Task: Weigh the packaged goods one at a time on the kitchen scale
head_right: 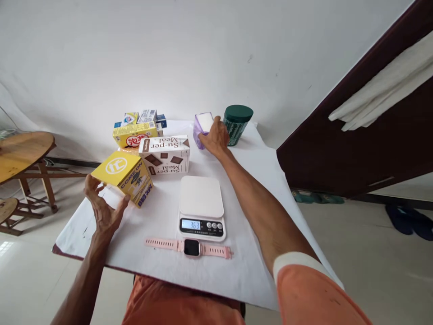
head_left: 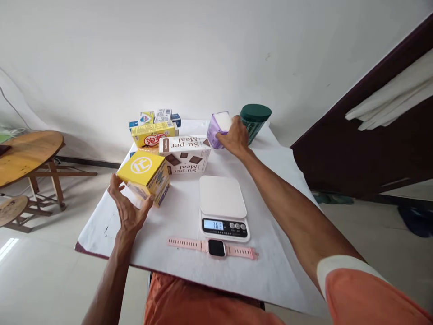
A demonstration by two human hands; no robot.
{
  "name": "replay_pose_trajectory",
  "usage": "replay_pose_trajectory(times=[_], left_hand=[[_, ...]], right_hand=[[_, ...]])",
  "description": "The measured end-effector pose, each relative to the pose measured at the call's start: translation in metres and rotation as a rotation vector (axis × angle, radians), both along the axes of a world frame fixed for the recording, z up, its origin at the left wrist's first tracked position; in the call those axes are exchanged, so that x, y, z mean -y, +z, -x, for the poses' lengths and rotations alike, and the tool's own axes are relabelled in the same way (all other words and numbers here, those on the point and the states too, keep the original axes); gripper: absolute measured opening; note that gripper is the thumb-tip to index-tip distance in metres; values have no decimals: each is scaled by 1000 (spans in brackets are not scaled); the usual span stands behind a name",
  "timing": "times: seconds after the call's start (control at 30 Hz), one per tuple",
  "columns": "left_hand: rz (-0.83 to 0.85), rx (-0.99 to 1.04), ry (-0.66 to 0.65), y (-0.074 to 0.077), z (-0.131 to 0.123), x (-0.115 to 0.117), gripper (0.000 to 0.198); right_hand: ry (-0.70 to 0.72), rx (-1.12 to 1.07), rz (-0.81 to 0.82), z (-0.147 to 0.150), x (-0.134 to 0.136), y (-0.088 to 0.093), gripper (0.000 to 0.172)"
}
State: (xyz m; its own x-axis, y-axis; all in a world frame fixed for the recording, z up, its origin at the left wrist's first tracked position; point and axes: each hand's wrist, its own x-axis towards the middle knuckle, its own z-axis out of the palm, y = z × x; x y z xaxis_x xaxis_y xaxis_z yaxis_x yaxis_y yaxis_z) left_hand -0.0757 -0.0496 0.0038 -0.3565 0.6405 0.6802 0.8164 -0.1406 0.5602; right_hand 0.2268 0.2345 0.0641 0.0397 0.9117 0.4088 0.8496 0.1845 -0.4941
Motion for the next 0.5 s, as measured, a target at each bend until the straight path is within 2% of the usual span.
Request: replay_pose_trajectory(times=[0.07, 0.2, 0.27, 0.37, 0.5], left_hand=[[0, 14, 1, 2, -2, 0, 128], [-3, 31, -14, 6, -6, 1, 128], [-9, 33, -32, 8, -8, 2, 128], [-12, 37, -49, 9, -10, 4, 126], [-44, 44, -50, 11, -10, 4, 119]], right_hand=[[33, -33, -43, -21, 31, 12, 66], [99, -168, -33, -61, 109, 50, 58], [180, -176, -6, -74, 145, 63, 54], [320, -112, 48, -84, 184, 66, 55], [376, -87, 122, -85, 209, 50, 56]])
